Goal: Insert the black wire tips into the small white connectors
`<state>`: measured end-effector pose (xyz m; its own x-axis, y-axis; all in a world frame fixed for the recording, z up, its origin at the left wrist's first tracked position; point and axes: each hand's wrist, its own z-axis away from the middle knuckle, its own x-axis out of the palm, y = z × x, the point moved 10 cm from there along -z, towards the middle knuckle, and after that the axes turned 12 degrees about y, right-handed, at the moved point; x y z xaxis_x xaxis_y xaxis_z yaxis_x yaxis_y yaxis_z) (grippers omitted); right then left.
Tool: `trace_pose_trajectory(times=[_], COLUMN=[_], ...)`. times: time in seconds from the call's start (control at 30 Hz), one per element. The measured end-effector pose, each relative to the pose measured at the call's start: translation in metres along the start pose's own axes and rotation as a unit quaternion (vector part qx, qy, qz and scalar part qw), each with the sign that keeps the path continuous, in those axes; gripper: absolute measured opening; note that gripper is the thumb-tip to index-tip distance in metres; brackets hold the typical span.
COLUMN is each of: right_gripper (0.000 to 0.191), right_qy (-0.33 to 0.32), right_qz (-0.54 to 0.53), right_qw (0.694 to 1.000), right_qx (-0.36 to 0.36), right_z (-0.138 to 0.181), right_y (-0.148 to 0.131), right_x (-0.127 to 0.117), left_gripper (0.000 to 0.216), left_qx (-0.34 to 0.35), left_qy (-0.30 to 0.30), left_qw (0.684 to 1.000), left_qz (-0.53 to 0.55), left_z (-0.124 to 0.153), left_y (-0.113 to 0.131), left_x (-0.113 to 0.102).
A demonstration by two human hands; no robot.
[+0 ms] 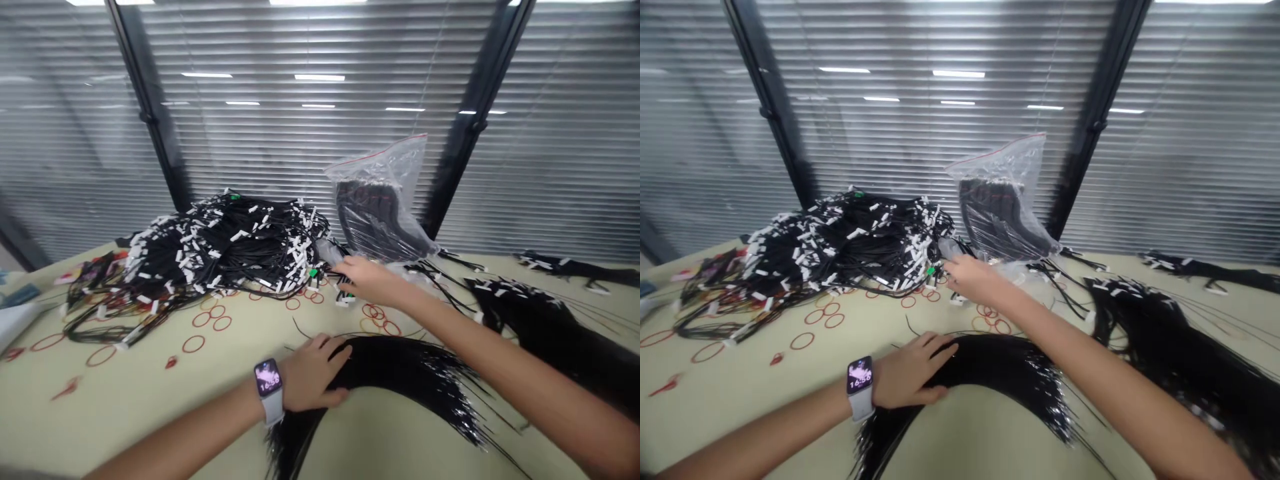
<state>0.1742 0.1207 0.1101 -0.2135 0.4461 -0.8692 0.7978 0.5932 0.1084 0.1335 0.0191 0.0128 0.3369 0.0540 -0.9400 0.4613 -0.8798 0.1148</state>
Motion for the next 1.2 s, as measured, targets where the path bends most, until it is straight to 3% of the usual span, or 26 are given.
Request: trace_pose_trajectory(times=[0.07,0.17,0.33,0.47,0.63,0.77,0.87,0.93,1.03,1.2], right_gripper=[0.021,0.023,0.029,0.025,0.030,0.046,0.027,0.011,0.021,0.040], right_qy=[0.004,0.028,0.044,0.055,0.132,0.174,0.192,0.221,0.293,0.393], right_qz=[-0.007,-0.005,0.006,0.006,-0.022,-0.070,-0.110,-0.136,-0.175,-0.235], right_qw=[1.000,0.999,0.999,0.998,0.991,0.981,0.973,0.965,0.938,0.874], right_qx=[-0.022,-0.017,-0.001,0.004,0.003,-0.041,-0.060,-0.032,0.060,0.163], right_z=[-0.038,-0.084,-0.134,-0.152,-0.174,-0.189,-0.201,-0.215,-0.242,-0.285], right_y=[-0.035,-0.061,-0.079,-0.081,-0.078,-0.102,-0.125,-0.126,-0.097,-0.013], right_x=[0.021,0.047,0.080,0.087,0.062,0.052,0.051,0.044,0.013,-0.070], left_gripper=[0.064,0.068,0.066,0.051,0.036,0.033,0.034,0.034,0.029,0.027], left_qx=[-0.006,-0.024,-0.036,-0.053,-0.100,-0.090,-0.090,-0.102,-0.122,-0.118], left_qy=[0.003,0.018,0.052,0.071,0.109,0.142,0.165,0.173,0.191,0.191], left_qw=[1.000,0.997,0.989,0.982,0.968,0.964,0.971,0.975,0.973,0.974], left_qz=[0.023,0.067,0.130,0.168,0.204,0.205,0.149,0.097,0.041,-0.018], left_z=[0.003,0.005,0.009,0.011,0.010,0.010,0.015,0.019,0.024,0.026], left_y=[-0.003,-0.007,-0.006,-0.010,-0.021,-0.025,-0.036,-0.048,-0.064,-0.070], left_x=[0.000,-0.005,-0.018,-0.022,-0.029,-0.047,-0.057,-0.058,-0.058,-0.057])
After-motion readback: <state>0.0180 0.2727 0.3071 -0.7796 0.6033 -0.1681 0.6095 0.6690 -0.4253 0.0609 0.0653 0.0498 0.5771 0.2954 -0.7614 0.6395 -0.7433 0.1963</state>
